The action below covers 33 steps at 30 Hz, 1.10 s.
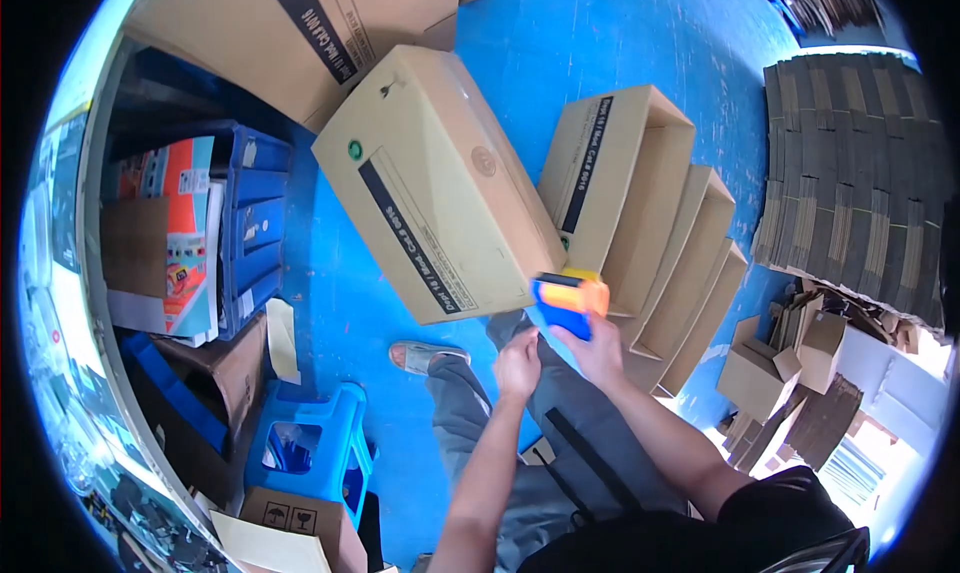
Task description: Assembling cardboard boxes and sealing them with packing tape using a handheld dispenser.
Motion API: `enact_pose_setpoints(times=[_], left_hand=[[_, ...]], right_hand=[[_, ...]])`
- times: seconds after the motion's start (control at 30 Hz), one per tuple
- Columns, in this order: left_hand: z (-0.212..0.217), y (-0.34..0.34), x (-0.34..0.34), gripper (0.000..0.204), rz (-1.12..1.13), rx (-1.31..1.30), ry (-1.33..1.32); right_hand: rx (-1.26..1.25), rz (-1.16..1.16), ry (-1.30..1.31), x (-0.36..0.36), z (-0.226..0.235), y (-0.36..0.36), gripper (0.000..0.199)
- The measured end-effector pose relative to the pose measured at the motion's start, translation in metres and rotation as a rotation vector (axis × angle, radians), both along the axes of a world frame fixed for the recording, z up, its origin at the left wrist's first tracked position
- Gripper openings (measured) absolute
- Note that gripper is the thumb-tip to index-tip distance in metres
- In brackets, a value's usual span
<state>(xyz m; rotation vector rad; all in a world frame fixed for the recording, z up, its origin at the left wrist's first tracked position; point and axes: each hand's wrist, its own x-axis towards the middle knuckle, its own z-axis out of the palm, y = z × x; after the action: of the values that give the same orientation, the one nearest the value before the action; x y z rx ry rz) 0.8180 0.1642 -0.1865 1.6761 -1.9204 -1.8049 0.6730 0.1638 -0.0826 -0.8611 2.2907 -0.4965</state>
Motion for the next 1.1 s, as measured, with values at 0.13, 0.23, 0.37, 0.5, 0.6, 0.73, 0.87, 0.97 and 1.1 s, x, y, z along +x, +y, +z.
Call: enact_pose_setpoints(times=[0.13,0.23,0.37,0.5,0.6,0.73,0.87,0.97,1.1], left_hand=[[-0.107,-0.068,0.064,0.071,0.559,-0.373,-0.257],[-0.195,-0.139,0.107,0.111,0.923,-0.019,0.190],[-0.269,-0.196,0.164,0.127,0.746,-0.052,-0.397],[-0.265,-0.207,0.123,0.084,0.712,0.210,-0.075],[-0.213,-0.190,0.106,0.051,0.685,0.176,0.085],[-0.086,-0.164,-0.009,0.020,0.603,0.008,0.215],[-0.011,-0.154,-0.111,0.015,0.274,-0.525,-0.074],[-0.005,-0.163,-0.143,0.018,-0.025,-0.513,-0.242],[0.027,-0.175,-0.175,0.035,-0.471,-0.369,0.228]], right_hand=[[0.084,-0.223,-0.061,-0.036,0.025,0.035,0.044],[0.065,-0.388,-0.173,-0.055,0.016,0.060,0.035],[0.022,-0.515,-0.309,-0.067,0.004,0.072,0.032],[-0.098,-0.614,-0.362,-0.079,-0.019,0.089,0.042],[-0.125,-0.675,-0.357,-0.070,-0.017,0.083,0.041],[-0.162,-0.829,-0.437,-0.068,0.017,0.076,0.036],[-0.151,-0.850,-0.522,-0.076,0.066,0.050,0.033],[-0.235,-0.804,-0.520,-0.083,0.094,0.039,0.032],[-0.342,-0.725,-0.518,-0.110,0.111,0.053,0.038]])
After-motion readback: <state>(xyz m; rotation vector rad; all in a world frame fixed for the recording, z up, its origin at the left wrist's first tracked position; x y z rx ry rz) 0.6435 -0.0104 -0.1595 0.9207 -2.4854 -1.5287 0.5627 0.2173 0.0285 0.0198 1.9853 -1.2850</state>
